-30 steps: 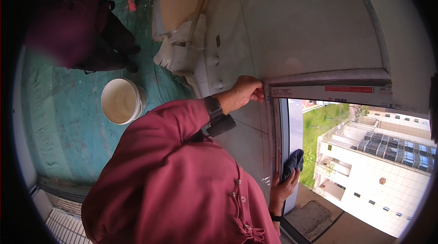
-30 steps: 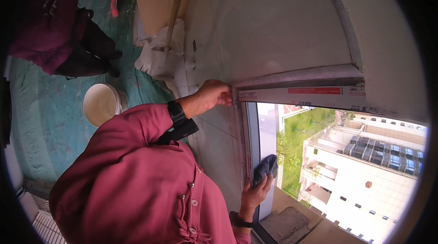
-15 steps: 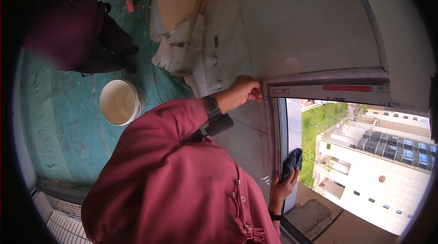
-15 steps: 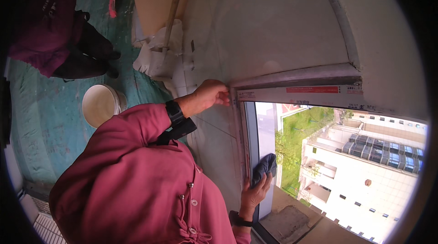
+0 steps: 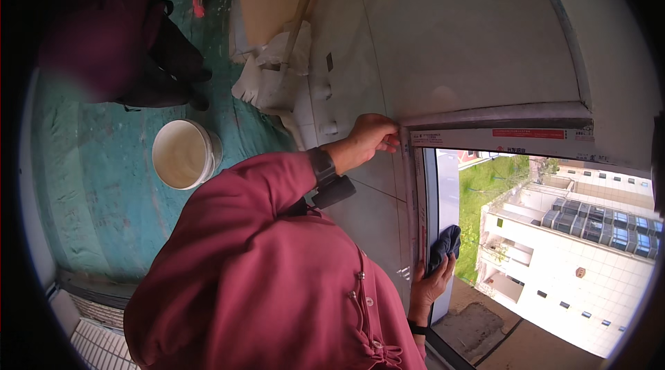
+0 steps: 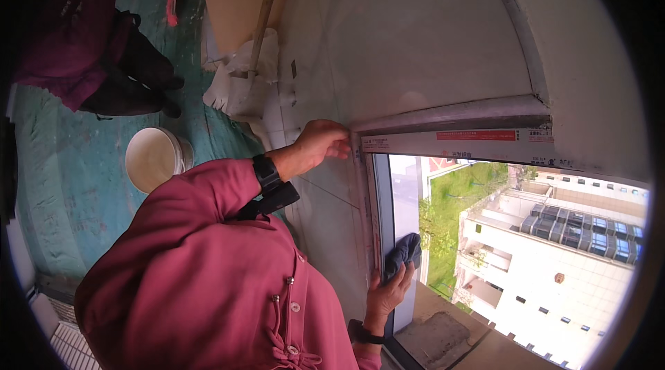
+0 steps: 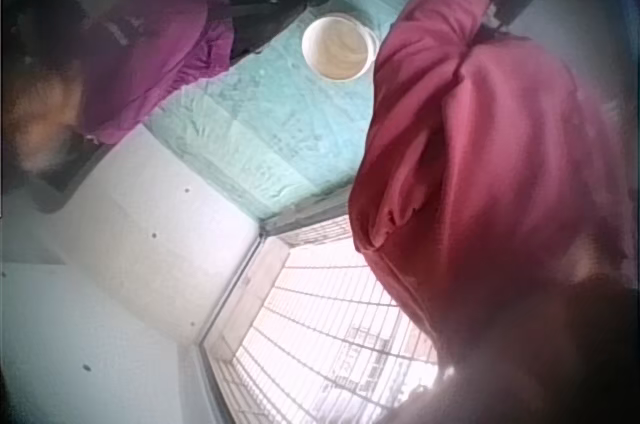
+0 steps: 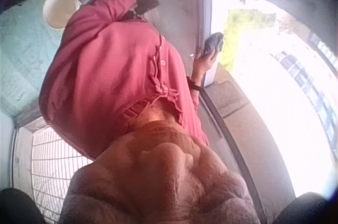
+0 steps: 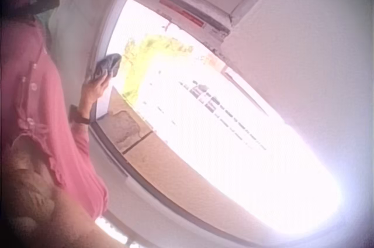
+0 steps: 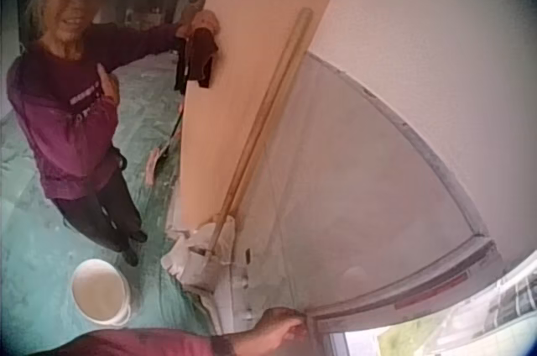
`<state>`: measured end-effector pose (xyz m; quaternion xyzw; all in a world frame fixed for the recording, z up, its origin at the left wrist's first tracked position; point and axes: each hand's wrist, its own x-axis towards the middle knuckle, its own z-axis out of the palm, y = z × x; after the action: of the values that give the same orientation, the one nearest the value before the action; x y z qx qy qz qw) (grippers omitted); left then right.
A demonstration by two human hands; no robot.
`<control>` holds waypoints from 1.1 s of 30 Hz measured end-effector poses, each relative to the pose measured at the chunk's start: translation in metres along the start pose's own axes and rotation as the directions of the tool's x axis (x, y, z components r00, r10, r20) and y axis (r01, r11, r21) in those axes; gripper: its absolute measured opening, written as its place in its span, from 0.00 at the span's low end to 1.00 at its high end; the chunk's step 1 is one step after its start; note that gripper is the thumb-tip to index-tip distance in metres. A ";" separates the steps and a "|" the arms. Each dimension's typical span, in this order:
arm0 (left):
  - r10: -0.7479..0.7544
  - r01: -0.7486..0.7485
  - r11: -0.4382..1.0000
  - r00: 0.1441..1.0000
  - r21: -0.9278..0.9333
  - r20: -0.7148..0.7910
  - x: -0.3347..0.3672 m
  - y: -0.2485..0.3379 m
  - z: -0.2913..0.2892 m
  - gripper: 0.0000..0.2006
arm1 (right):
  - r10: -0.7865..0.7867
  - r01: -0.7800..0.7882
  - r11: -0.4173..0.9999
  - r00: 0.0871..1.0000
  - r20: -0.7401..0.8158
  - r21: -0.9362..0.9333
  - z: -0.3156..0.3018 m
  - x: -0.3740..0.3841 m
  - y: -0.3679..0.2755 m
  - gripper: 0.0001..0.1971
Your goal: Cleaning a window frame and applying or removing protective film.
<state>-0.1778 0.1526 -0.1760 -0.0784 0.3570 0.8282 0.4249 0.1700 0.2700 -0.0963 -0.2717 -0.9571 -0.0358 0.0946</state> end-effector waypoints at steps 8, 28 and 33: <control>-0.025 0.026 0.998 0.999 0.052 -0.023 0.003 0.003 0.002 0.06 | -0.001 0.001 1.000 1.000 -0.003 -0.007 -0.001 0.000 -0.001 0.29; -0.002 0.003 1.000 0.999 0.017 -0.049 0.007 -0.005 0.003 0.05 | -0.001 0.001 1.000 1.000 0.002 -0.006 -0.001 0.001 -0.001 0.29; -0.009 0.009 0.998 1.000 -0.066 0.004 0.006 -0.008 -0.002 0.07 | -0.009 0.009 1.000 1.000 -0.004 -0.009 0.000 0.001 -0.001 0.29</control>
<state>-0.1758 0.1579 -0.1845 -0.0925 0.3284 0.8378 0.4263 0.1685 0.2693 -0.0957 -0.2676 -0.9579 -0.0413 0.0953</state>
